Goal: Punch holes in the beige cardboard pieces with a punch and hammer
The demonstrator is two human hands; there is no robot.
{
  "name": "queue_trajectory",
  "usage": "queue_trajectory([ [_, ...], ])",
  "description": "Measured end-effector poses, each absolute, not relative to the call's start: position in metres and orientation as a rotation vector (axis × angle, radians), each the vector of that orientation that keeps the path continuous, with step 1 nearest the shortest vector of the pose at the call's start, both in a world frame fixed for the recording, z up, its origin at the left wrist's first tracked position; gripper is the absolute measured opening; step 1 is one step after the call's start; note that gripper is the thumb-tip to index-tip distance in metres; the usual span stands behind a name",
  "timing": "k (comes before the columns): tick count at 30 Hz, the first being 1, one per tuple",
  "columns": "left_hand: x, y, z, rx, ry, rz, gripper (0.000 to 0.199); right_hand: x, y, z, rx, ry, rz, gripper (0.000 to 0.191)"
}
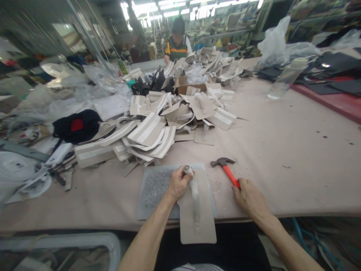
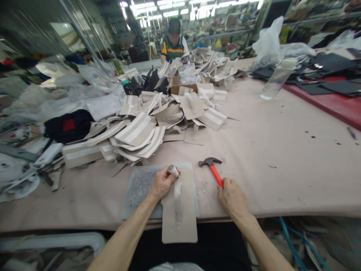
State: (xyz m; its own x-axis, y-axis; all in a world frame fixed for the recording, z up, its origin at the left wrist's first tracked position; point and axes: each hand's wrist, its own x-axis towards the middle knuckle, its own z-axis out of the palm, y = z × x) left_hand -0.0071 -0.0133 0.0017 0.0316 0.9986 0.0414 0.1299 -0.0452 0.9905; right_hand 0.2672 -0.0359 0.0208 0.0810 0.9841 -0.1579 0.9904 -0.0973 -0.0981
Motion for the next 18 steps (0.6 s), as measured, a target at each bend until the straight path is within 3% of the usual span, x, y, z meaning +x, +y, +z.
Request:
queue_trajectory([
  [2, -0.007, -0.013, 0.001, 1.385, 1.270, 1.146, 0.017, 0.267, -0.030, 0.023, 2.405, 2.042, -0.572, 0.011],
  [6, -0.005, -0.013, 0.003, 1.458, 1.302, 1.128, 0.013, 0.254, -0.019, 0.045, 2.505, 1.682, -1.707, 0.008],
  [9, -0.002, -0.014, 0.005, 1.524, 1.346, 1.115, 0.011, 0.238, -0.023, 0.072, 2.421, 1.600, -2.046, 0.012],
  [12, 0.000, -0.016, 0.006, 1.601, 1.366, 1.107, 0.010, 0.224, -0.037, 0.095, 2.458, 2.087, -1.829, 0.020],
  [15, 0.000, -0.018, 0.004, 1.670, 1.373, 1.085, 0.011, 0.220, -0.049, 0.103, 2.300, 2.744, -1.064, 0.024],
  [18, 0.002, -0.019, 0.002, 1.705, 1.423, 1.052, 0.007, 0.223, -0.049, 0.111, 1.872, 2.948, -0.499, 0.020],
])
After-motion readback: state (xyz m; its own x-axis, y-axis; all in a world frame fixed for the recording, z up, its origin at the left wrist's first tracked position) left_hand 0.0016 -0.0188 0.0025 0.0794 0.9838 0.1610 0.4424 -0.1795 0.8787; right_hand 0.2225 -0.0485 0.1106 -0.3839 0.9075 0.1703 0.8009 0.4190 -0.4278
